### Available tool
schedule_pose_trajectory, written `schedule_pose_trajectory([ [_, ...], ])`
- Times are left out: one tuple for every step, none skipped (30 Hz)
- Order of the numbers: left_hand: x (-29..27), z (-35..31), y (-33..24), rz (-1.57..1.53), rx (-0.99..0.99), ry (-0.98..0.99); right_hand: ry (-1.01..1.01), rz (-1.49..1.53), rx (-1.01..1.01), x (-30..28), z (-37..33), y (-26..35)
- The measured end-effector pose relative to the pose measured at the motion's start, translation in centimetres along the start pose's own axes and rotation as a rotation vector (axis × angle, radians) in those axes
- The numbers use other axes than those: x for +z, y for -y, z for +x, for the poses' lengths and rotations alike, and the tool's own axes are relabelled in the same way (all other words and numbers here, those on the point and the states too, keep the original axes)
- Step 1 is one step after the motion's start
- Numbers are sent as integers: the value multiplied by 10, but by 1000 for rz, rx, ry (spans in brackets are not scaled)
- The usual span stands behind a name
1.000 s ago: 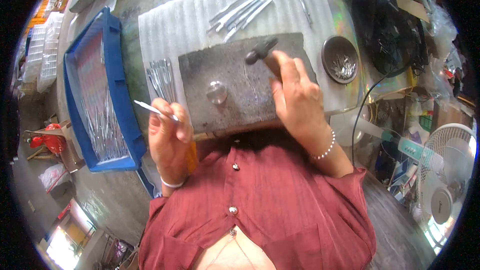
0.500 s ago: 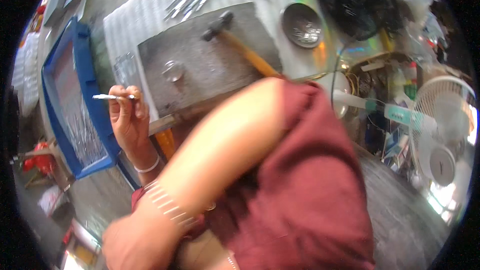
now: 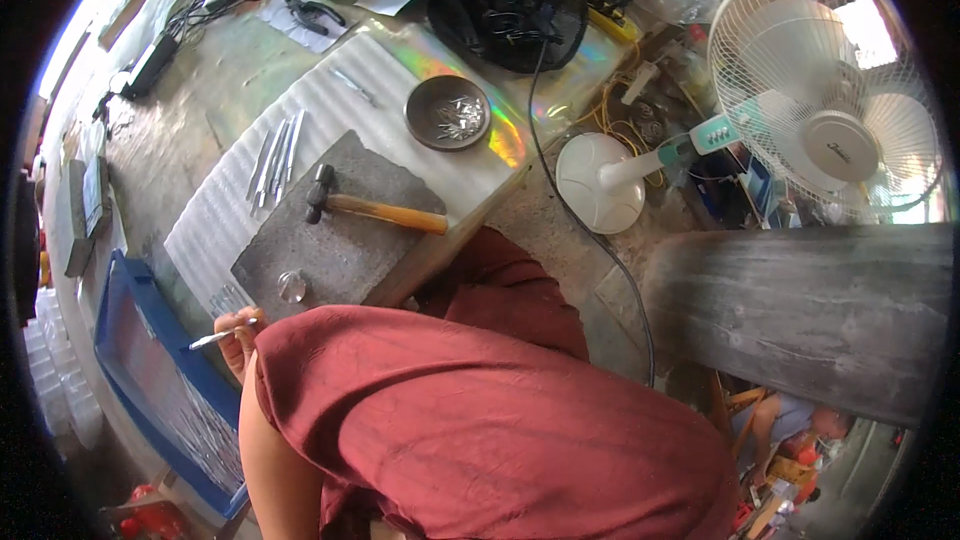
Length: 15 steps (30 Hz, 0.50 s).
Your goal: Hammering small metal pins on a small anvil at a workbench.
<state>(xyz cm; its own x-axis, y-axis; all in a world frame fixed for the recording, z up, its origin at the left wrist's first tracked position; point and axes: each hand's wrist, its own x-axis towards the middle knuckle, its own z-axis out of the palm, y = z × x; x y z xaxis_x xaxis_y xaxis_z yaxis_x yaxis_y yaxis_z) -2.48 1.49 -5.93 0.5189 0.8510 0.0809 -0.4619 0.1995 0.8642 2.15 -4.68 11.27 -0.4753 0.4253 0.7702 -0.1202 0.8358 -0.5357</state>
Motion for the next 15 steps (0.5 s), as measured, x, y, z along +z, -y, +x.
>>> schedule_pose_trajectory([
  [-1,1,6,-18,18,-29,17,15,-4,1,2,-2],
  [-2,-1,7,-37,55,-55,47,25,-19,7,7,-1],
  [0,-3,4,-50,56,-83,78,37,-35,13,11,1],
  [4,-1,3,-57,53,-47,94,57,-48,13,12,2],
  [7,-2,3,-76,16,-73,112,78,-61,13,14,1],
  [10,-2,4,-97,-19,-100,132,98,-76,13,14,1],
  [10,0,3,-62,27,-83,147,126,-110,16,20,6],
  [11,-3,-5,-80,-10,-109,164,154,-146,18,25,8],
  [13,-4,-6,-95,-27,-111,185,172,-165,21,28,10],
  [13,-4,-5,-110,-41,-117,208,194,-185,22,29,12],
  [15,-3,-5,-112,-41,-114,232,215,-207,22,31,13],
  [17,-4,-5,-112,-44,-112,253,239,-228,27,34,13],
  [19,-3,-4,-102,-27,-117,274,260,-249,32,38,12],
  [20,-3,0,-127,-30,-124,298,271,-257,31,37,10],
  [21,-1,4,-153,-37,-123,322,280,-264,28,36,6],
])
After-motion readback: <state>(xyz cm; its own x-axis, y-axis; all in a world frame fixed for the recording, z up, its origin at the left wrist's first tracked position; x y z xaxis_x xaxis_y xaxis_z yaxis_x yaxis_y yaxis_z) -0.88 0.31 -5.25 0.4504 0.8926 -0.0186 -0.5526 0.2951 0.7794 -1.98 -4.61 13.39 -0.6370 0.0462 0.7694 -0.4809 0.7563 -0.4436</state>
